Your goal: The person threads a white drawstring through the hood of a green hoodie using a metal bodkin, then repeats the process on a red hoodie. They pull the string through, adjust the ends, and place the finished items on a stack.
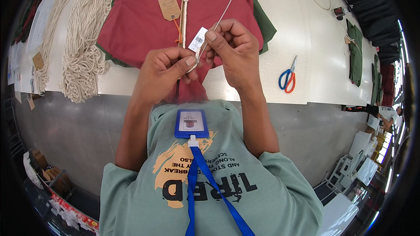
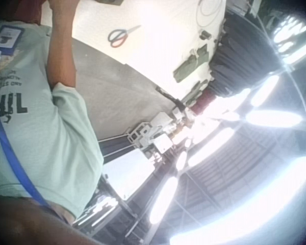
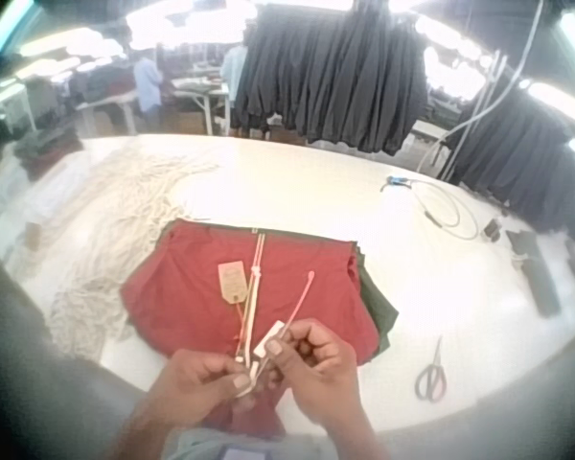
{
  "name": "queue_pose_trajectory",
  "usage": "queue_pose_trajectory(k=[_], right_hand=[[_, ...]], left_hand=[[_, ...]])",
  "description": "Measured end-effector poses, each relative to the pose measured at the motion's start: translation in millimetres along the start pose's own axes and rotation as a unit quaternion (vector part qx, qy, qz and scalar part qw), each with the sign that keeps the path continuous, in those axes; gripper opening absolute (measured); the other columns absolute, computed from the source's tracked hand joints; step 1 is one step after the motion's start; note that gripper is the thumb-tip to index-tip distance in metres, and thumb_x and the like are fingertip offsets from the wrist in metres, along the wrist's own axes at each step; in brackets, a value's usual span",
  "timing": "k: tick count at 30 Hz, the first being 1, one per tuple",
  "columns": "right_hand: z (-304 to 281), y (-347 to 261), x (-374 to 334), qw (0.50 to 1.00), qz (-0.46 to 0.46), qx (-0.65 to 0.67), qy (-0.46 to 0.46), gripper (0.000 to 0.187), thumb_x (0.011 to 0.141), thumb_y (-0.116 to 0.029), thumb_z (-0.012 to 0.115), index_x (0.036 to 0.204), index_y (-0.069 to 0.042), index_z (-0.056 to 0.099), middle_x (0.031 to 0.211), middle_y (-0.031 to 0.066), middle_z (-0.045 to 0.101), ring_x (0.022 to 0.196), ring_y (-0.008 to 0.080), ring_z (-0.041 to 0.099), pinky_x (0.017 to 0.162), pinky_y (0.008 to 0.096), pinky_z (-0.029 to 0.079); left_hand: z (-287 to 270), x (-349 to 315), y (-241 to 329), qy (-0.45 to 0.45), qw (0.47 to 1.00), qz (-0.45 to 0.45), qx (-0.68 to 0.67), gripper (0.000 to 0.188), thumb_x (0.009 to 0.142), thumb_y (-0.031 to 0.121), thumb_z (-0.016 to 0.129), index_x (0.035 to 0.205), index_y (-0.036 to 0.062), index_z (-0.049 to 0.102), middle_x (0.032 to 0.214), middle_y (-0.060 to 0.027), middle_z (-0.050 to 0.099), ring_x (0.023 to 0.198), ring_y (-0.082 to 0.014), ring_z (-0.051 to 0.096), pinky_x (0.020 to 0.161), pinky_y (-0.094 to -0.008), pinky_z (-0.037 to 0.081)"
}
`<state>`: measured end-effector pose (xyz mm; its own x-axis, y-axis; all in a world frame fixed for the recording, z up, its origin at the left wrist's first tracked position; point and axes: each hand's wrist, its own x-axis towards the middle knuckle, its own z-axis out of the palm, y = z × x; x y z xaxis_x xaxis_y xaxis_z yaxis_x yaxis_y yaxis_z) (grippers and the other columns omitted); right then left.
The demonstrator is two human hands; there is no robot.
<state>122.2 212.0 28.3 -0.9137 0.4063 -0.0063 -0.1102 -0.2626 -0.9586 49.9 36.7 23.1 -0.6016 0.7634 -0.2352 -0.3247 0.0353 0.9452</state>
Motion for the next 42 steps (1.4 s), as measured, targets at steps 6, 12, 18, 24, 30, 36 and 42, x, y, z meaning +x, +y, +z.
queue_pose_trajectory(k=[6, 12, 18, 24, 30, 36, 42], right_hand=[[1, 0, 0, 0.999, -0.047, 0.005, 0.009, 0.011, 0.097, -0.009, 0.067, 0.092, -0.002, 0.060, 0.072, 0.0034, 0.066, 0.061, 0.0065, 0.061, 0.054, 0.0210, 0.050], [0, -6, 2, 1.000, -0.019, 0.003, 0.003, 0.012, 0.097, -0.010, 0.068, 0.092, -0.002, 0.059, 0.072, 0.0032, 0.066, 0.061, 0.0061, 0.061, 0.054, 0.0206, 0.050], [1, -6, -2, 1.000, -0.009, 0.003, -0.012, 0.012, 0.097, -0.011, 0.068, 0.093, -0.002, 0.060, 0.073, 0.0032, 0.066, 0.061, 0.0061, 0.061, 0.055, 0.0207, 0.051], [3, -5, -1, 0.999, -0.035, 0.030, -0.008, 0.011, 0.097, -0.010, 0.067, 0.093, -0.002, 0.060, 0.074, 0.0037, 0.066, 0.061, 0.0067, 0.061, 0.055, 0.0213, 0.051], [6, -5, -4, 0.997, -0.076, 0.003, 0.009, 0.011, 0.097, -0.008, 0.066, 0.093, -0.001, 0.060, 0.075, 0.0040, 0.065, 0.062, 0.0067, 0.060, 0.055, 0.0215, 0.051], [7, -7, -4, 0.993, -0.115, 0.001, 0.017, 0.011, 0.097, -0.008, 0.067, 0.092, -0.001, 0.060, 0.075, 0.0036, 0.065, 0.062, 0.0063, 0.060, 0.055, 0.0215, 0.051], [7, -7, -3, 0.992, -0.121, -0.005, 0.041, 0.011, 0.097, -0.008, 0.067, 0.091, -0.001, 0.060, 0.074, 0.0032, 0.064, 0.064, 0.0063, 0.060, 0.056, 0.0218, 0.051]], left_hand=[[2, -1, 2, 0.007, 1.000, -0.001, -0.017, 0.019, 0.100, 0.013, 0.063, 0.102, -0.0047, 0.069, 0.085, -0.0052, 0.069, 0.071, -0.0090, 0.063, 0.066, -0.0230, 0.051], [5, -1, -3, 0.013, 0.999, 0.028, -0.024, 0.015, 0.101, 0.013, 0.061, 0.100, -0.0006, 0.068, 0.088, -0.0073, 0.071, 0.075, -0.0116, 0.070, 0.062, -0.0230, 0.053], [4, -3, -8, 0.013, 0.998, 0.035, -0.046, 0.017, 0.101, 0.014, 0.061, 0.102, -0.0017, 0.068, 0.091, -0.0102, 0.072, 0.076, -0.0145, 0.072, 0.062, -0.0239, 0.053], [5, -4, -7, 0.012, 0.996, 0.039, -0.073, 0.018, 0.102, 0.014, 0.059, 0.103, -0.0020, 0.067, 0.087, -0.0100, 0.072, 0.075, -0.0153, 0.072, 0.063, -0.0248, 0.054], [12, -6, -5, 0.038, 0.994, 0.044, -0.091, 0.019, 0.102, 0.016, 0.059, 0.103, -0.0021, 0.067, 0.081, -0.0086, 0.072, 0.073, -0.0154, 0.071, 0.064, -0.0254, 0.054], [14, -7, -3, 0.047, 0.995, 0.040, -0.079, 0.019, 0.102, 0.016, 0.060, 0.103, -0.0015, 0.068, 0.079, -0.0075, 0.072, 0.074, -0.0152, 0.071, 0.062, -0.0250, 0.054], [15, -9, -5, 0.047, 0.995, 0.040, -0.079, 0.020, 0.102, 0.017, 0.060, 0.102, -0.0010, 0.068, 0.079, -0.0066, 0.071, 0.075, -0.0154, 0.072, 0.060, -0.0232, 0.051]])
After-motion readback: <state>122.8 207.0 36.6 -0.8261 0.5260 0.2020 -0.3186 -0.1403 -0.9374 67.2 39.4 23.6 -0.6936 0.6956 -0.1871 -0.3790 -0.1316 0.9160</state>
